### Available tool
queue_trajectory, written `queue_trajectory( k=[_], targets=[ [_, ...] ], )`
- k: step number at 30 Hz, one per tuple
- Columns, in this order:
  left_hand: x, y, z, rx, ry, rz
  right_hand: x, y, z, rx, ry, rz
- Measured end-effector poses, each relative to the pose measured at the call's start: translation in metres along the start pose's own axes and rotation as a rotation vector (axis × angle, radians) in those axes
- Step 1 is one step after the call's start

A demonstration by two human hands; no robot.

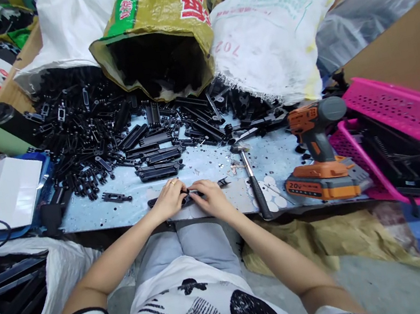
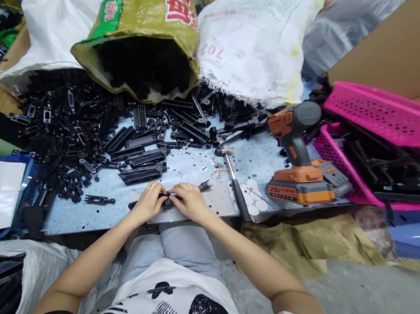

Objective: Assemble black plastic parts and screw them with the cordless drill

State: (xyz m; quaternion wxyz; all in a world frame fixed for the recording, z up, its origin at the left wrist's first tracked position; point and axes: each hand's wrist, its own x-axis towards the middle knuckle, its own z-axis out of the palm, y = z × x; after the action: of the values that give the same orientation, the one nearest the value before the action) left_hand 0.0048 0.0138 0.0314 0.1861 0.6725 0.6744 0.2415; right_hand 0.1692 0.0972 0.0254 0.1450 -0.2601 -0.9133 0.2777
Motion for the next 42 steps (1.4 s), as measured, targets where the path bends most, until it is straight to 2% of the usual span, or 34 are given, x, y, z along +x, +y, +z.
queue_trajectory(
  k=[3, 6, 9, 11, 18, 24, 26, 28, 32, 34, 36, 39, 42],
  targets=[
    [-0.013, 0.006, -0.001, 0.086, 0.074, -0.053, 0.003, -0.013, 0.012, -0.004, 0.074, 0.09],
    [-0.042, 0.015, 0.006, 0.293, 0.158, -0.117, 0.005, -0.019, 0.022, 0.004, 0.182, 0.154],
    [-0.069, 0.018, 0.018, 0.451, 0.117, -0.134, 0.006, -0.021, 0.032, 0.023, 0.277, 0.121],
    [-0.078, 0.017, 0.025, 0.497, 0.084, -0.139, 0.006, -0.023, 0.037, 0.009, 0.305, 0.112],
    [-0.073, 0.013, 0.025, 0.518, 0.078, -0.126, 0.006, -0.026, 0.045, -0.036, 0.295, 0.176],
    [-0.075, 0.024, 0.013, 0.509, 0.103, -0.115, 0.008, -0.017, 0.041, 0.16, 0.319, 0.288],
    [-0.061, 0.028, 0.004, 0.491, 0.112, -0.117, 0.009, -0.002, 0.028, 0.242, 0.317, 0.294],
    [-0.028, 0.03, -0.005, 0.456, 0.102, -0.104, 0.012, 0.019, 0.008, 0.261, 0.364, 0.292],
    [0.083, 0.031, -0.008, 0.39, 0.079, -0.046, 0.023, 0.064, -0.034, 0.113, 0.493, 0.327],
    [0.139, 0.031, 0.001, 0.376, 0.069, -0.085, 0.032, 0.082, -0.047, -0.007, 0.45, 0.327],
    [0.18, 0.031, 0.013, 0.369, 0.029, -0.101, 0.045, 0.095, -0.053, -0.156, 0.38, 0.322],
    [0.208, 0.034, 0.026, 0.362, -0.002, -0.08, 0.069, 0.109, -0.055, -0.416, 0.268, 0.326],
    [0.2, 0.033, 0.022, 0.374, -0.001, -0.085, 0.091, 0.117, -0.056, -0.568, 0.143, 0.328]
  ],
)
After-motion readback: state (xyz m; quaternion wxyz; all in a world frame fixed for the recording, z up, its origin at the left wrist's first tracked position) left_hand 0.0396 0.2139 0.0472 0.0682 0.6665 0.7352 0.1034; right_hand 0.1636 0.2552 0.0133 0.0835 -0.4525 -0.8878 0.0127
